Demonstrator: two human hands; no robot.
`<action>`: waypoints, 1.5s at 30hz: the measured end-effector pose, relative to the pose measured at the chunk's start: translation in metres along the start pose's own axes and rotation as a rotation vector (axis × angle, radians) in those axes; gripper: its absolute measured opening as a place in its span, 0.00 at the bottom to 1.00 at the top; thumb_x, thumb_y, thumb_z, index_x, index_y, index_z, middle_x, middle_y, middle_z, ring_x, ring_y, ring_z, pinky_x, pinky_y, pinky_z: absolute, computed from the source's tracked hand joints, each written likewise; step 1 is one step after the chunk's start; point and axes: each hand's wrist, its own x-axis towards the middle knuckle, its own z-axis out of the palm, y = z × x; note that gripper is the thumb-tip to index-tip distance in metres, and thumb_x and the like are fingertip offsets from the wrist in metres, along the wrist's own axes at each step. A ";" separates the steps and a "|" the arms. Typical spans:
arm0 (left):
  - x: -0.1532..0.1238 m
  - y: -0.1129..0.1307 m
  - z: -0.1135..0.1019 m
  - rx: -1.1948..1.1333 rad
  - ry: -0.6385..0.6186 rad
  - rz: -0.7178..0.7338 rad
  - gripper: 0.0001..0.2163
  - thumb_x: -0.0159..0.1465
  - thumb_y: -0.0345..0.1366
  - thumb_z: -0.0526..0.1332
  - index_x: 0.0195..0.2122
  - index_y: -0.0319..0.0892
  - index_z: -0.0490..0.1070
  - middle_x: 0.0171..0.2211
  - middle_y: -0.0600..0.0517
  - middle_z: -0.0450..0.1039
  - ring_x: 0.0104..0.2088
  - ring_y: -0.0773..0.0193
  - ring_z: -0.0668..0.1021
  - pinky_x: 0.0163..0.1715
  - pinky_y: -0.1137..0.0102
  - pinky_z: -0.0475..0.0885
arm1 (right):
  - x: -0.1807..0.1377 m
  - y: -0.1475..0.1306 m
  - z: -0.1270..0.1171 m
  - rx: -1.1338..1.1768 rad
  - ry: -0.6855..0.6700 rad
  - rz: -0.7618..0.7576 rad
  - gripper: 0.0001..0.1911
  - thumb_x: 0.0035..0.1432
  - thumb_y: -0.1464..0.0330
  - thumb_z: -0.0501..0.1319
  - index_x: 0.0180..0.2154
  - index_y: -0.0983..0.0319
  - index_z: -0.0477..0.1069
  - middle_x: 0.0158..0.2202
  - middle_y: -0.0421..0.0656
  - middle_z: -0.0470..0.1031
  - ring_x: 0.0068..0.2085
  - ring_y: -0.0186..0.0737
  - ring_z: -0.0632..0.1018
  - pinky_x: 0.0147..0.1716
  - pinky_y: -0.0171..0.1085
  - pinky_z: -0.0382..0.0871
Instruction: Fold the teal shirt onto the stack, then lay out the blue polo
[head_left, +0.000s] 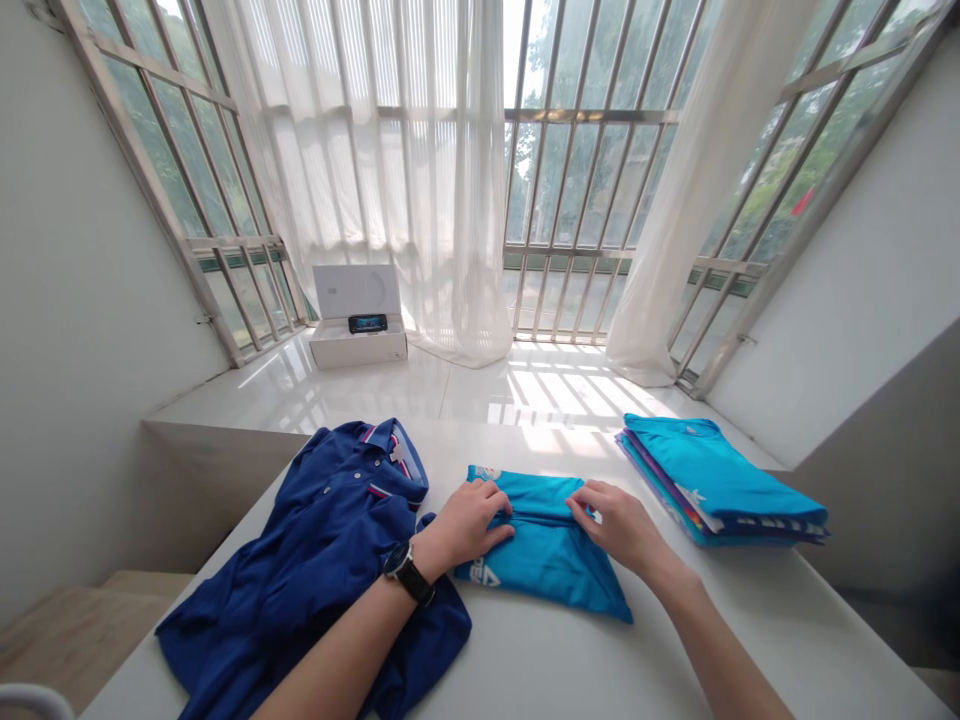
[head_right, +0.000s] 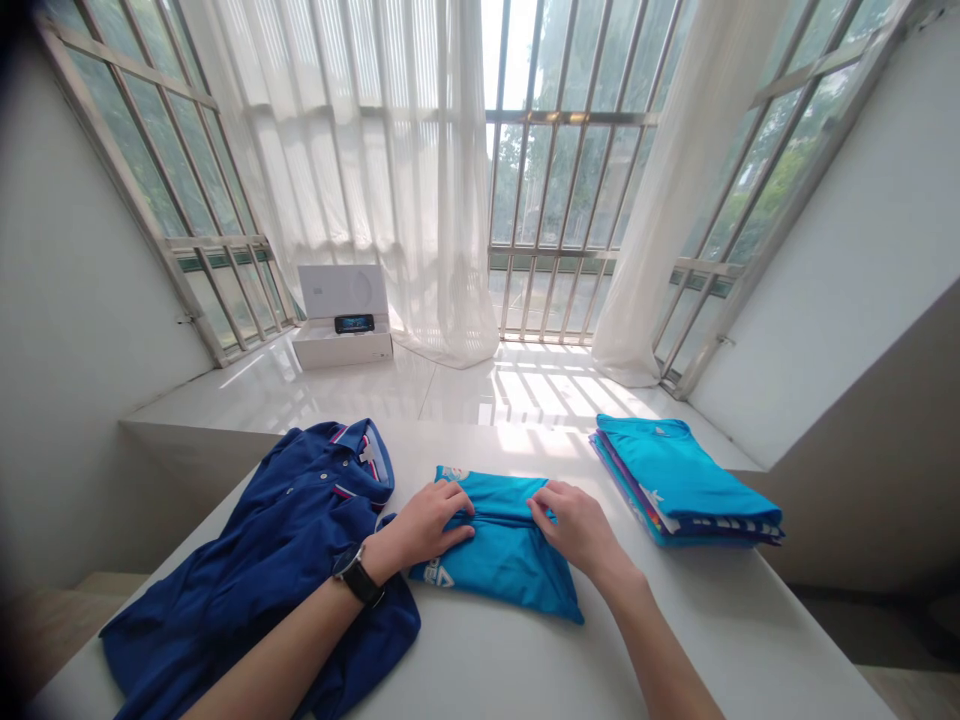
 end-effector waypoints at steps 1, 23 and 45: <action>0.000 -0.001 0.001 0.006 0.004 0.000 0.08 0.65 0.41 0.64 0.42 0.44 0.73 0.42 0.49 0.74 0.43 0.56 0.74 0.46 0.62 0.69 | 0.000 -0.006 0.006 -0.013 0.060 -0.026 0.20 0.69 0.59 0.48 0.38 0.59 0.77 0.40 0.48 0.79 0.42 0.47 0.78 0.43 0.44 0.71; 0.002 -0.024 -0.009 0.075 -0.034 -0.057 0.06 0.65 0.29 0.59 0.39 0.45 0.75 0.38 0.52 0.76 0.40 0.60 0.77 0.44 0.66 0.69 | -0.004 -0.036 0.041 -0.040 -0.311 0.039 0.42 0.65 0.41 0.41 0.70 0.58 0.49 0.73 0.45 0.43 0.72 0.51 0.47 0.69 0.51 0.44; -0.005 -0.007 -0.020 0.156 -0.103 -0.195 0.17 0.62 0.54 0.62 0.33 0.43 0.72 0.32 0.48 0.76 0.33 0.57 0.79 0.33 0.69 0.69 | -0.004 -0.037 0.038 -0.028 -0.291 0.024 0.41 0.65 0.43 0.43 0.69 0.59 0.51 0.72 0.47 0.45 0.71 0.53 0.49 0.68 0.54 0.47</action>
